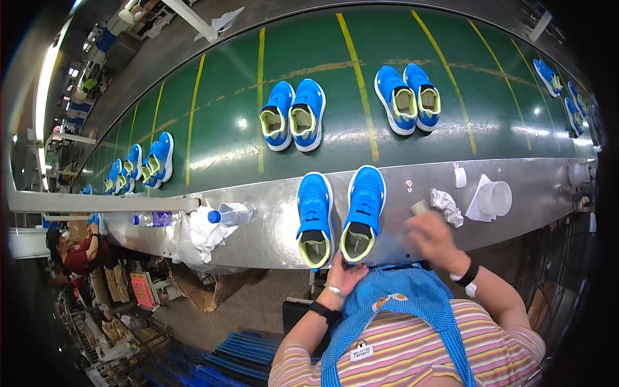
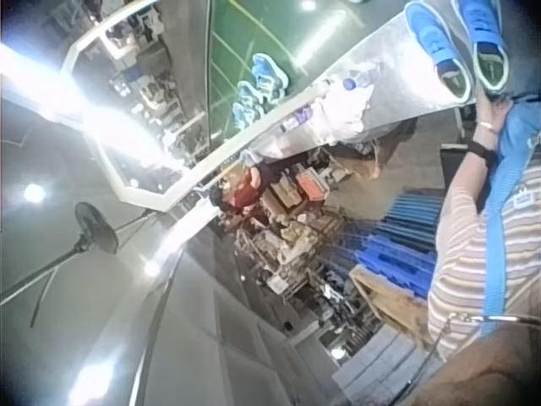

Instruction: Cleaning and inspecting shoes on a conveyor belt in a shoe manufacturing facility.

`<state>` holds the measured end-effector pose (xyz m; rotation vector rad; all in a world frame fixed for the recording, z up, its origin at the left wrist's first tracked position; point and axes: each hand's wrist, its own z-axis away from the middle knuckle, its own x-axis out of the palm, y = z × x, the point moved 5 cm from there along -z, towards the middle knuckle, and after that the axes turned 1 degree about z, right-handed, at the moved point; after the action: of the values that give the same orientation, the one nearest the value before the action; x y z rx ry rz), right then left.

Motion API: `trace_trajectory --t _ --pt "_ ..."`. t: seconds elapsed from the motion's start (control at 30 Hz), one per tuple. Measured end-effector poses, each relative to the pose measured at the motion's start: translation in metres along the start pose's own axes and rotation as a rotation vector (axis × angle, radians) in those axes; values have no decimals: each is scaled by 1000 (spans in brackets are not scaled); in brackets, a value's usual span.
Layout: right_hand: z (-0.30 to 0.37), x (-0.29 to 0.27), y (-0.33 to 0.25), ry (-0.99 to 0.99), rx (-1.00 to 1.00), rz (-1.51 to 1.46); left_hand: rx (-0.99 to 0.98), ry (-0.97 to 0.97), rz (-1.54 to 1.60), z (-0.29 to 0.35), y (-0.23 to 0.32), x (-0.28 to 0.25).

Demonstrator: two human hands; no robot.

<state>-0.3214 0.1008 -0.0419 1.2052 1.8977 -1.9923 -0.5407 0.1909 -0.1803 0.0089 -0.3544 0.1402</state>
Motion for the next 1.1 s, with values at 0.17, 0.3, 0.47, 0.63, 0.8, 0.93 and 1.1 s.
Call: trace_trajectory --t 0.17,0.3,0.47,0.63,0.8,0.93,1.1 --pt "-25 95 -59 -394 -284 46 400 -5 -642 65 40 -9" --pt "-37 146 -51 -651 -145 288 1320 163 -905 78 118 4" --pt "-43 169 -42 -587 -148 230 899 58 -1322 -3 143 -22" --pt "-76 118 -52 -731 2 114 461 -61 -1066 46 138 40" --pt "-120 -32 -67 -583 -34 28 739 -425 -1183 74 146 123" --pt "-115 -171 -33 -474 179 47 861 -491 -1430 64 123 204" --pt "-113 -315 91 -315 381 467 1056 -502 -1716 33 79 302"
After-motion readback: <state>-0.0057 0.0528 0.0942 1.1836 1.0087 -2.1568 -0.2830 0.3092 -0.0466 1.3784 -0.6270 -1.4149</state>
